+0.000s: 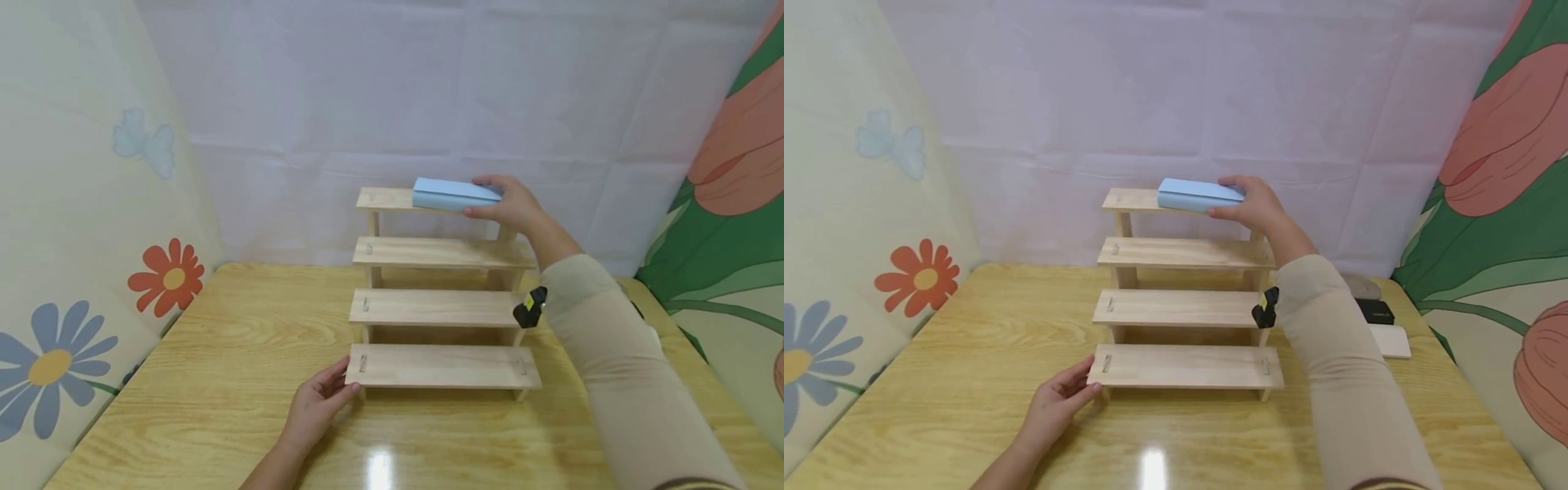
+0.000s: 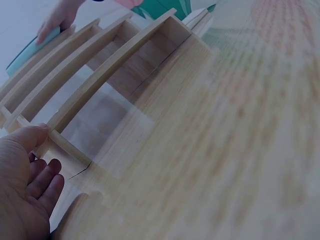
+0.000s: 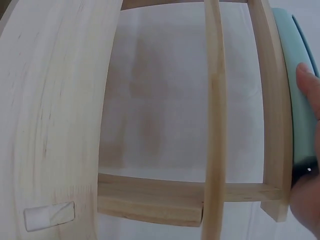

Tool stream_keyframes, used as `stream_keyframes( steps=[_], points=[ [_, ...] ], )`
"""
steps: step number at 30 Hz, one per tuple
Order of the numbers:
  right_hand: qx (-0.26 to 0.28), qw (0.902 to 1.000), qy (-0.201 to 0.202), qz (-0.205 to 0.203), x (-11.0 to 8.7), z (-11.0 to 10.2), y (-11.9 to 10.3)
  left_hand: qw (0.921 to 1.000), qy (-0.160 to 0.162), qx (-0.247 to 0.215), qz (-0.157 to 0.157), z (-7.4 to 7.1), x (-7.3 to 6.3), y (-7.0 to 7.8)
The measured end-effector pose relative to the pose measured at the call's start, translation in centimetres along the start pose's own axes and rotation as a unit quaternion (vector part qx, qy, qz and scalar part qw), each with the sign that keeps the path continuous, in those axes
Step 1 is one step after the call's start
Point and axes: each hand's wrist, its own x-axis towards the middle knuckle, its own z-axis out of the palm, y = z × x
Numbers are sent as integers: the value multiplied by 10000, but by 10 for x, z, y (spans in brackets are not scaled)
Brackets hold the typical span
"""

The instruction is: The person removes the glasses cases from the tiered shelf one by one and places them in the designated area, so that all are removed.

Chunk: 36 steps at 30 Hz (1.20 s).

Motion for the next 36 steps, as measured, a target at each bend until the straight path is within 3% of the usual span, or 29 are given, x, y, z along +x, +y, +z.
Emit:
stream_keyframes(
  steps=[16, 22, 27, 36],
  points=[
    [-78, 9997, 188, -133, -18, -9, 2, 10000, 16, 95, 9, -2, 0, 1],
    [60, 9995, 277, -139, -32, -16, 5, 9999, 34, 50, -141, -3, 1, 1],
    [204, 9991, 367, -98, -47, -22, 10, 9999, -13, 68, -81, -4, 1, 1],
    [-88, 9990, 433, -79, -72, -31, 18, 9999, 40, 63, -129, -3, 3, 0]
  ],
)
